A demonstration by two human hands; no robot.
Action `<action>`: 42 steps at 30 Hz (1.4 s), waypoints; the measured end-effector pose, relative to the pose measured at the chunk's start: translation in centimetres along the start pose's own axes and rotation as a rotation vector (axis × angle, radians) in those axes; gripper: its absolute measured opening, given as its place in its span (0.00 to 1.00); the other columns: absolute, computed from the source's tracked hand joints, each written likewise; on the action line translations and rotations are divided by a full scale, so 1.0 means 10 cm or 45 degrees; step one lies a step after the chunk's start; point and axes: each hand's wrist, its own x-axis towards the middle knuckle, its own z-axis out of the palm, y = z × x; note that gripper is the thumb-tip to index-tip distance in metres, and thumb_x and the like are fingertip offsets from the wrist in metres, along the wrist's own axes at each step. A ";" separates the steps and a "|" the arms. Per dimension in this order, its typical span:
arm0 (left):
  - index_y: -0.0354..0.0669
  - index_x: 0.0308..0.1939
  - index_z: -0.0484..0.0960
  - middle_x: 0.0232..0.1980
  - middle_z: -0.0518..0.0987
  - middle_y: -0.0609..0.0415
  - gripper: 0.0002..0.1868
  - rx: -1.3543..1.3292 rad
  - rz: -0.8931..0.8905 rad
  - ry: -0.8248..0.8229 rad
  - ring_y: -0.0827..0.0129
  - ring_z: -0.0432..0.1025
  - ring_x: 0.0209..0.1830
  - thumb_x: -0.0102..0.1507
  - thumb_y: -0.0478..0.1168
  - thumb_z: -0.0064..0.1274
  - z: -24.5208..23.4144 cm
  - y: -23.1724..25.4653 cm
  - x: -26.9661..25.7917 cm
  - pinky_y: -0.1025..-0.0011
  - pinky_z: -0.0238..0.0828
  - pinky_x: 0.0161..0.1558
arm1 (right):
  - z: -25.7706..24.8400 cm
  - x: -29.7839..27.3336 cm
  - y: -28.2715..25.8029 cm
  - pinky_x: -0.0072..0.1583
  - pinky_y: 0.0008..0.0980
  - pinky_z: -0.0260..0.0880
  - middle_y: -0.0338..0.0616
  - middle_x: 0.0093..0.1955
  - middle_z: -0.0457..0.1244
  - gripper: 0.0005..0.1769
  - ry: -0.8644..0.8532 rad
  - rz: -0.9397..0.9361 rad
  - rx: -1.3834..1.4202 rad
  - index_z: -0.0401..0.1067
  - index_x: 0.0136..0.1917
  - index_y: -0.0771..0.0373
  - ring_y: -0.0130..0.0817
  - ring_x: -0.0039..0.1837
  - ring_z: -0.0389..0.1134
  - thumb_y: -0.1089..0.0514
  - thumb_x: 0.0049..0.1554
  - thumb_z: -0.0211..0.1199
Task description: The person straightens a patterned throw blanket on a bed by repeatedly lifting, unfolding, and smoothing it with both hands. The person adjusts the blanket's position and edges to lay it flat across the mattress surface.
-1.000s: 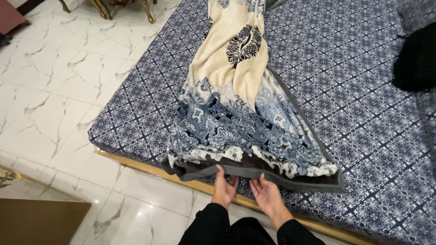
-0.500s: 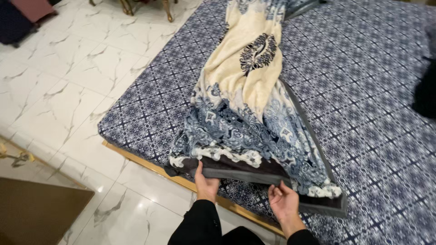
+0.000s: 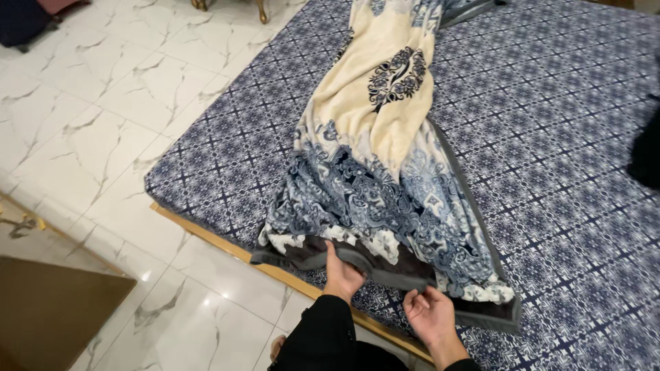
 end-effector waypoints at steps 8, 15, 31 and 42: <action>0.43 0.69 0.73 0.72 0.72 0.45 0.45 0.079 -0.200 -0.195 0.49 0.65 0.70 0.62 0.73 0.41 0.23 -0.20 0.06 0.48 0.52 0.70 | 0.03 -0.32 0.28 0.51 0.30 0.73 0.35 0.26 0.52 0.12 0.006 0.057 0.015 0.64 0.41 0.70 0.22 0.27 0.53 0.60 0.63 0.49; 0.44 0.62 0.78 0.66 0.78 0.48 0.29 -0.041 0.078 -0.084 0.49 0.70 0.66 0.63 0.58 0.53 -0.09 0.29 0.17 0.49 0.62 0.70 | -0.11 -0.20 0.34 0.53 0.33 0.76 0.34 0.22 0.49 0.14 -0.157 -0.138 -0.012 0.60 0.36 0.62 0.27 0.27 0.53 0.60 0.64 0.53; 0.50 0.53 0.79 0.56 0.80 0.56 0.19 0.027 0.484 0.034 0.57 0.74 0.55 0.63 0.52 0.52 -0.21 1.83 -0.44 0.53 0.67 0.63 | -0.22 -0.05 0.69 0.47 0.33 0.71 0.35 0.25 0.48 0.11 0.183 -0.225 -0.215 0.61 0.38 0.62 0.28 0.30 0.54 0.58 0.63 0.49; 0.42 0.62 0.72 0.59 0.77 0.47 0.20 0.296 0.572 0.372 0.55 0.74 0.54 0.65 0.40 0.48 -1.26 2.60 -0.11 0.53 0.73 0.57 | -0.16 0.25 1.27 0.48 0.40 0.76 0.39 0.35 0.54 0.09 0.708 0.056 -0.631 0.61 0.41 0.60 0.33 0.39 0.60 0.58 0.61 0.57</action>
